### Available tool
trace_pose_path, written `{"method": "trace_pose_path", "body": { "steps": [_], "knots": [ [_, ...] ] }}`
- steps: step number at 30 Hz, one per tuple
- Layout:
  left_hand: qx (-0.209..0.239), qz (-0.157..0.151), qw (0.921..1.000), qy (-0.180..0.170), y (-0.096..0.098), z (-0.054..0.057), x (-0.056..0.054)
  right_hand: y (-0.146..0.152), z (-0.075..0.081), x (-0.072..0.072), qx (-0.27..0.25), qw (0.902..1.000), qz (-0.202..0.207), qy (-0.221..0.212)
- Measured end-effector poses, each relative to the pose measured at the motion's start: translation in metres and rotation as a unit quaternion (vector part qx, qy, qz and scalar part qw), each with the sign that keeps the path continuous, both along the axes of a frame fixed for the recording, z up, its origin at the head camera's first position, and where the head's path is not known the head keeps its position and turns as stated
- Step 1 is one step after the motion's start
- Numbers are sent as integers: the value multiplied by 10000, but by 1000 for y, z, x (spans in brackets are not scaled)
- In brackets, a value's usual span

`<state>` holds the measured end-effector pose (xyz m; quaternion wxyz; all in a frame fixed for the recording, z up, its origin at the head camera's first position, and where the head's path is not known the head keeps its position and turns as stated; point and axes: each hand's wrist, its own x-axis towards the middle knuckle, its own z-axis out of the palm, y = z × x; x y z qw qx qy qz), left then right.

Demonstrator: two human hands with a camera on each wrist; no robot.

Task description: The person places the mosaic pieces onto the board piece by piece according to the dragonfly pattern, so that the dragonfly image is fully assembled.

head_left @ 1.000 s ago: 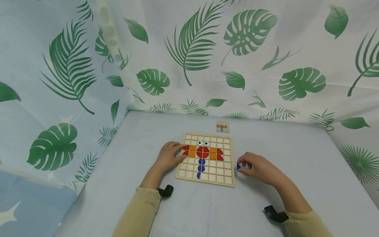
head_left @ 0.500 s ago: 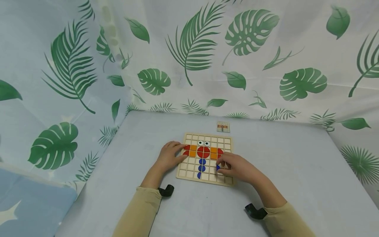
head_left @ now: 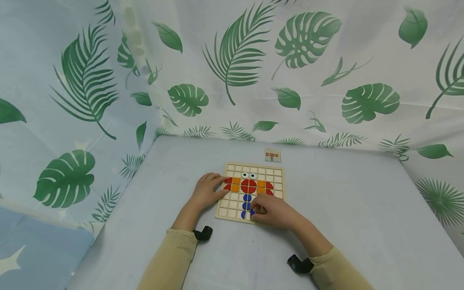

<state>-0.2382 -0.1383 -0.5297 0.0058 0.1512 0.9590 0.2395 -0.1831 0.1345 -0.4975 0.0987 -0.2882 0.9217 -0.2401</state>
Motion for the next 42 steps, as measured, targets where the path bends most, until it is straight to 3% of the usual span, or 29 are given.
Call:
{"method": "trace_pose_path", "body": {
  "steps": [7,15,23,36,42],
  "knots": [
    [35,-41,10000,21,-1,1,1,-6,-5,3,148,9994,137,280],
    [55,-40,10000,42,-1,2,1,-7,-8,4,323,9990,63,290],
    [65,-29,10000,52,-1,2,2,-6,-7,5,119,9997,72,224],
    [-2,41,10000,51,0,0,1,-10,-7,7,392,9979,73,513],
    [-1,0,9999,101,0,-1,1,-8,-7,6,451,9949,562,703]
  ]
}}
